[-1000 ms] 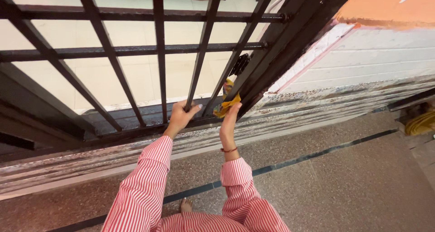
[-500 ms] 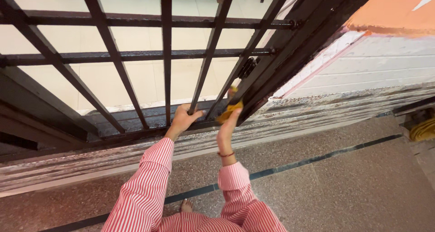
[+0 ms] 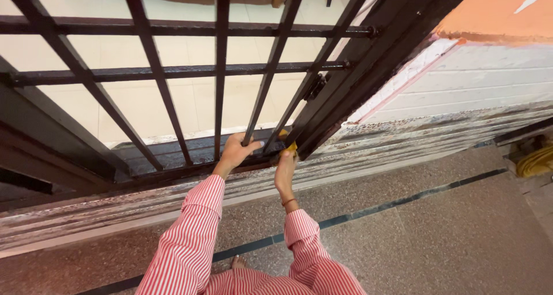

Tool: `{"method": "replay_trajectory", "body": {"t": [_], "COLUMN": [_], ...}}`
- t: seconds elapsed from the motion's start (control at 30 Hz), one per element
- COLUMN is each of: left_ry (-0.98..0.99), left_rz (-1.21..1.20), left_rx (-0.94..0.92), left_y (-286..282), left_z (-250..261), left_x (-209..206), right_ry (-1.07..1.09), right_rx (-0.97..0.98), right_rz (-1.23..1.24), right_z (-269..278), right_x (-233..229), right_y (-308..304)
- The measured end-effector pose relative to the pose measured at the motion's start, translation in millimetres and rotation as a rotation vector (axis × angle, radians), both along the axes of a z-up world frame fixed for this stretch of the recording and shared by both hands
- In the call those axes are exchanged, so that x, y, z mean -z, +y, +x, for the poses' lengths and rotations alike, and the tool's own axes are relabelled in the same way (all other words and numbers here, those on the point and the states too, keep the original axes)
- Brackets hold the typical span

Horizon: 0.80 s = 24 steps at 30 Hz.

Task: The person cleans a metal window grille using a yellow cloth. They wipe the horizontal and vertical bars of the grille, moving the cloth back and forth to remove dust or dirt from the surface.

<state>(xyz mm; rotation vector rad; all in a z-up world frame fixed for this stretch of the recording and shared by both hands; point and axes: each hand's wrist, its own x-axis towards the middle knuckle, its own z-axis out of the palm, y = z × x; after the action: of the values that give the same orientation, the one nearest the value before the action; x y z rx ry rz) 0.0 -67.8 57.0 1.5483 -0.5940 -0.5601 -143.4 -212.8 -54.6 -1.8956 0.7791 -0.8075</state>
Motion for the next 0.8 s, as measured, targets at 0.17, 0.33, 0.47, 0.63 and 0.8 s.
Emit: {"method": "replay_trajectory", "body": {"t": [0.17,0.33,0.47,0.63,0.8], "left_ry": [-0.033,-0.090,-0.119,-0.166,-0.223], "left_rz": [0.066,0.105,0.150,0.219,0.106], "left_rx": [0.005,0.000,-0.009,0.006,-0.013], "left_y": [3.0,3.4,3.5,2.9,4.4], "left_z": [0.7,-0.1,2.3,6.1,1.7], "left_x": [-7.2,-6.5,-4.8,-3.1,-2.5], "right_ry": [0.309,-0.041,-0.438,-0.660,-0.653], "right_rx": [0.055,0.190,0.004,-0.098,-0.141], "right_rz": [-0.166,0.252,0.461,0.343,0.417], "right_z": [-3.8,13.0,0.0,-11.9,-11.1], "right_x": [-0.3,-17.1,-97.0,-203.0,-189.9], "right_y": [3.9,-8.3,-24.5,-14.4,0.7]}}
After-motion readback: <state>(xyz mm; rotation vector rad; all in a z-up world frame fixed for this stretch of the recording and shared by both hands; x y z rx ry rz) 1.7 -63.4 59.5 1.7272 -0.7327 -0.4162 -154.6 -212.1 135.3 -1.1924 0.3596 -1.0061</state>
